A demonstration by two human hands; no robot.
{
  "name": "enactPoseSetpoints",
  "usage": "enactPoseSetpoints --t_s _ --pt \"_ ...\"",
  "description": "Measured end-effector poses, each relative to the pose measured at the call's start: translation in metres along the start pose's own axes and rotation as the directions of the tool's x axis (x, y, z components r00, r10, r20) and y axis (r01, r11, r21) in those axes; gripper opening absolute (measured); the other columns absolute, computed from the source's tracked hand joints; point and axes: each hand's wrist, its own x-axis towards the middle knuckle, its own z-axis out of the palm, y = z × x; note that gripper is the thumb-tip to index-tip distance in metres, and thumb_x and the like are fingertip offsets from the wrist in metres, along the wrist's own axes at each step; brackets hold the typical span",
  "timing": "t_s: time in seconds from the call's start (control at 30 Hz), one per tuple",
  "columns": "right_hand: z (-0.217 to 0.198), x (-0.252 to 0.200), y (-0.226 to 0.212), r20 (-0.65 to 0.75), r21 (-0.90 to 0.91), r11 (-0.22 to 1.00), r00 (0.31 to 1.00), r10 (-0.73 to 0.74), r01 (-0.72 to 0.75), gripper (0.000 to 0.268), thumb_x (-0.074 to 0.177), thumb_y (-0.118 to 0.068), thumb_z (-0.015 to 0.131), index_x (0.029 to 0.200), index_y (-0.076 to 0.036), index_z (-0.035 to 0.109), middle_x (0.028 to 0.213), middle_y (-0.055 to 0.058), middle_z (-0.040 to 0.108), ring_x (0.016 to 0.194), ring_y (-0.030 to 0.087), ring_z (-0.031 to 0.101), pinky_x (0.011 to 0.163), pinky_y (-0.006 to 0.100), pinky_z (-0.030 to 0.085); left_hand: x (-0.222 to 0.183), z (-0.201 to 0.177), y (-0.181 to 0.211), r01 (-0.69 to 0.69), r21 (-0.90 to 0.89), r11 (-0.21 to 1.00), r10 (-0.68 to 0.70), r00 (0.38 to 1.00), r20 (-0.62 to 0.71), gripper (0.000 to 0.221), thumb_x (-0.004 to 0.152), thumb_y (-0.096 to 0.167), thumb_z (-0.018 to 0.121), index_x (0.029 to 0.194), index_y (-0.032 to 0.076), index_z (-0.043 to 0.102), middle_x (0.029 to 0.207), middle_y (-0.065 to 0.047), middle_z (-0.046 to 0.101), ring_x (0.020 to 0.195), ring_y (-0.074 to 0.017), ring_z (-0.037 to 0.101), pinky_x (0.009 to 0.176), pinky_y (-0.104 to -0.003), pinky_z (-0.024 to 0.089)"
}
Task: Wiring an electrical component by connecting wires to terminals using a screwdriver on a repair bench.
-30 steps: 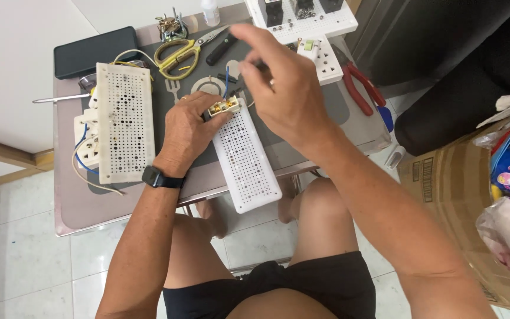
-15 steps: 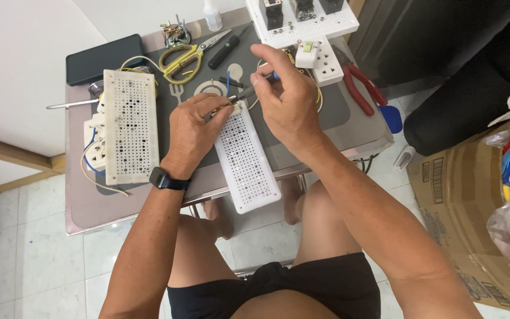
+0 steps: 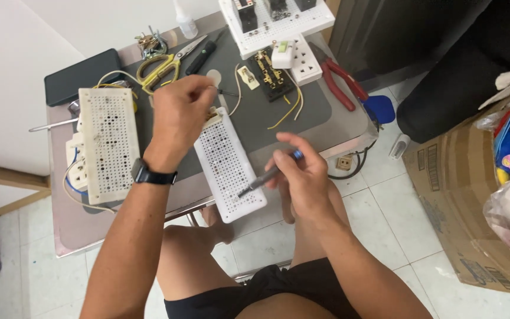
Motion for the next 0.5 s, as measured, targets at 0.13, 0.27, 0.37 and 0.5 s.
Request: enactPoseSetpoints --t_s 0.13,0.27,0.37,0.5 --pt "-0.024 0.006 -0.004 0.009 -0.057 0.996 0.998 0.065 -0.065 0.033 0.091 -0.009 0.059 0.122 0.002 0.056 0.072 0.021 0.066 0.051 0.024 0.069 0.047 0.034 0.060 0.021 0.042 0.016 -0.064 0.027 0.998 0.058 0.983 0.172 0.016 0.082 0.001 0.072 0.095 0.009 0.077 0.075 -0.013 0.071 0.071 -0.0330 0.070 0.065 -0.040 0.056" --pt "-0.040 0.016 -0.003 -0.040 0.024 0.998 0.998 0.053 -0.052 0.030 0.092 -0.008 0.057 0.121 0.002 0.055 0.071 0.024 0.066 0.050 0.027 0.068 0.044 0.036 0.060 0.047 0.085 0.004 -0.050 0.393 0.918 -0.096 0.934 0.344 0.014 0.076 0.008 0.072 0.086 0.016 0.078 0.070 -0.008 0.071 0.067 -0.0295 0.071 0.065 -0.040 0.059" --pt "-0.040 0.021 -0.013 -0.045 0.020 0.996 0.996 0.082 -0.081 0.029 0.092 -0.008 0.058 0.119 0.003 0.055 0.072 0.024 0.066 0.049 0.027 0.067 0.043 0.035 0.059 0.063 0.104 -0.018 0.059 0.545 0.836 -0.258 0.920 0.296 0.013 0.073 0.012 0.073 0.085 0.013 0.077 0.067 -0.010 0.069 0.066 -0.0318 0.071 0.062 -0.044 0.059" --pt "-0.036 0.024 -0.023 -0.028 -0.033 0.990 0.991 0.135 -0.135 0.027 0.091 -0.006 0.058 0.116 0.003 0.058 0.071 0.023 0.067 0.049 0.025 0.067 0.041 0.034 0.059 0.073 0.085 0.003 0.024 0.299 0.954 -0.141 0.916 0.376 0.021 0.079 0.016 0.075 0.099 0.017 0.077 0.080 -0.007 0.073 0.080 -0.0341 0.071 0.071 -0.044 0.058"
